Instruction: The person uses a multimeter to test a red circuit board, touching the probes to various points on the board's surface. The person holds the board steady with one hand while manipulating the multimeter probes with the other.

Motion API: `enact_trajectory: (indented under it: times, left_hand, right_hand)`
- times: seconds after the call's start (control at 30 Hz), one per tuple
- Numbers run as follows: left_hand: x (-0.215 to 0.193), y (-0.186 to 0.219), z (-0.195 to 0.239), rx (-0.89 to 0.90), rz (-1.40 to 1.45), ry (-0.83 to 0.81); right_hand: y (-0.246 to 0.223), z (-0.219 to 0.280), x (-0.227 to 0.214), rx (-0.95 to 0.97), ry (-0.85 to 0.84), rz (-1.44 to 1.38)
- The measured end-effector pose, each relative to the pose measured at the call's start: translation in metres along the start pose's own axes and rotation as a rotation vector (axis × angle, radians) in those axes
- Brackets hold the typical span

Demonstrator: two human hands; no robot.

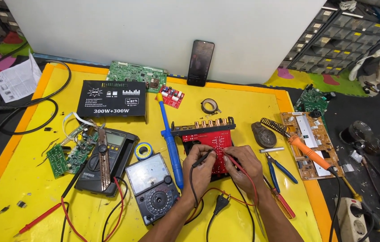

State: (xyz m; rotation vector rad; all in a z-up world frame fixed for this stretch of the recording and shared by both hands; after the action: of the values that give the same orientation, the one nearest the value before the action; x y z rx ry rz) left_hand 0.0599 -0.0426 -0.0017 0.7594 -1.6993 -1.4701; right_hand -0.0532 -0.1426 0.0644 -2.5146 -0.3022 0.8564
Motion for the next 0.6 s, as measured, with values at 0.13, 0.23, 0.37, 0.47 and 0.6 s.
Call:
enact_trajectory:
  times: [0.13, 0.23, 0.37, 0.47, 0.6]
  left_hand:
    - [0.0012, -0.0014, -0.0008, -0.005, 0.001, -0.008]
    - [-0.0001, 0.0007, -0.0015, -0.002, 0.003, -0.011]
    - [-0.0002, 0.0019, -0.0014, -0.006, 0.017, -0.006]
    - [0.0013, 0.0013, -0.0014, -0.005, 0.018, -0.009]
    - [0.0004, 0.0035, -0.0029, 0.010, 0.015, -0.003]
  right_hand:
    - [0.0078, 0.0028, 0.0007, 0.006, -0.010, 0.027]
    - [0.0038, -0.0005, 0.0002, 0.014, -0.008, 0.011]
    - [0.0049, -0.0005, 0.0011, 0.010, -0.005, 0.001]
    - [0.0040, -0.0002, 0.0000, 0.016, 0.002, -0.010]
    - [0.0024, -0.0021, -0.0002, 0.022, -0.002, -0.020]
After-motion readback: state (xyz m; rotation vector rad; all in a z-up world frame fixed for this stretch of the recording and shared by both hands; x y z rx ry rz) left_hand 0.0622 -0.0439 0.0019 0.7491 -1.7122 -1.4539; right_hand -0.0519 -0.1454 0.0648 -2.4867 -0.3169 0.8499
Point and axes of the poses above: each hand's wrist, its own z-axis away from the middle knuckle, its own x-axis out of the palm, y = z × x, the point moved 7 cm from there along -z, towards the middle knuckle, and after that the axes turned 9 degrees about x, right-handed, at the moved point
